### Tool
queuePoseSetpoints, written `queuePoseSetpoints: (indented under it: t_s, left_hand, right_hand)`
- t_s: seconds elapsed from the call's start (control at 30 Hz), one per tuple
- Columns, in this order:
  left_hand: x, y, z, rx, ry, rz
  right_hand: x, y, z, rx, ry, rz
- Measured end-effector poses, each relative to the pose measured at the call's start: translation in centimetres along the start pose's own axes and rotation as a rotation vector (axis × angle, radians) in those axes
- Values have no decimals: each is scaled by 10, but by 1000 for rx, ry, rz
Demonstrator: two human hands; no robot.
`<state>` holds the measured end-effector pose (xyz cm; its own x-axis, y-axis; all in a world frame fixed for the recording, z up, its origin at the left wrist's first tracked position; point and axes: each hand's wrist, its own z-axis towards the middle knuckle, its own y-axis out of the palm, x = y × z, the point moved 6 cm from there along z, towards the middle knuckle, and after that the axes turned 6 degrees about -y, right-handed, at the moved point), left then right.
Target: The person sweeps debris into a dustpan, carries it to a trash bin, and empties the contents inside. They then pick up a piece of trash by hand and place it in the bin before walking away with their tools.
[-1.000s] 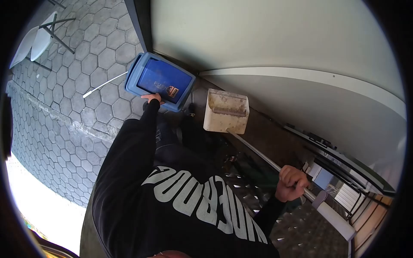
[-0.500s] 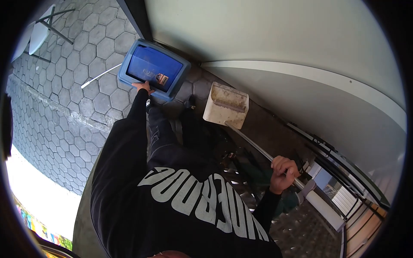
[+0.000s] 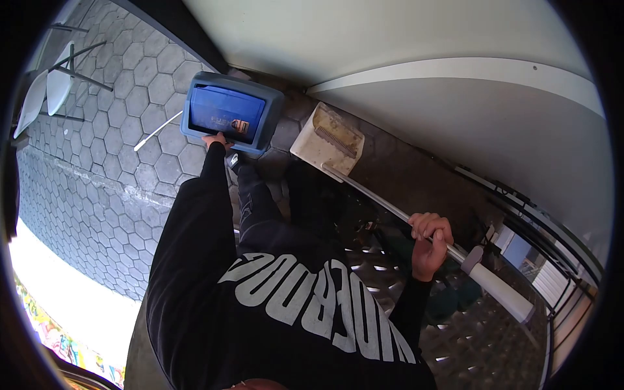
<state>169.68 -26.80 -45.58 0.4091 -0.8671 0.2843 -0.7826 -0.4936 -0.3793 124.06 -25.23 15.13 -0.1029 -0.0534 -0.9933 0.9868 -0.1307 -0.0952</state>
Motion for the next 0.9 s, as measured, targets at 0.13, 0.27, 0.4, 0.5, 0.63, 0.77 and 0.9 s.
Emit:
queuePoseSetpoints:
  t_s: [0.13, 0.27, 0.4, 0.5, 0.63, 0.77, 0.9]
  left_hand:
    - [0, -32, -58, 67, -84, -303]
    - [-11, -66, -105, 391, 560, 312]
    - [-86, -89, -166, -230, 579, 925]
    - [-171, -120, -229, -705, 65, 853]
    - [-186, -189, -247, -549, 84, 658]
    - [-212, -204, -269, -511, 106, 503]
    - [-239, -187, -289, -540, 124, 376]
  right_hand:
    - [37, 1, 8, -135, 24, -51]
    - [108, 16, 37, -24, 118, 15]
    - [197, 18, 57, 235, 215, 108]
    - [246, 26, 65, 356, 341, 22]
    - [297, 37, 82, 325, 399, 113]
    - [358, 40, 99, 351, 653, 223]
    - [382, 30, 107, 302, 669, 196]
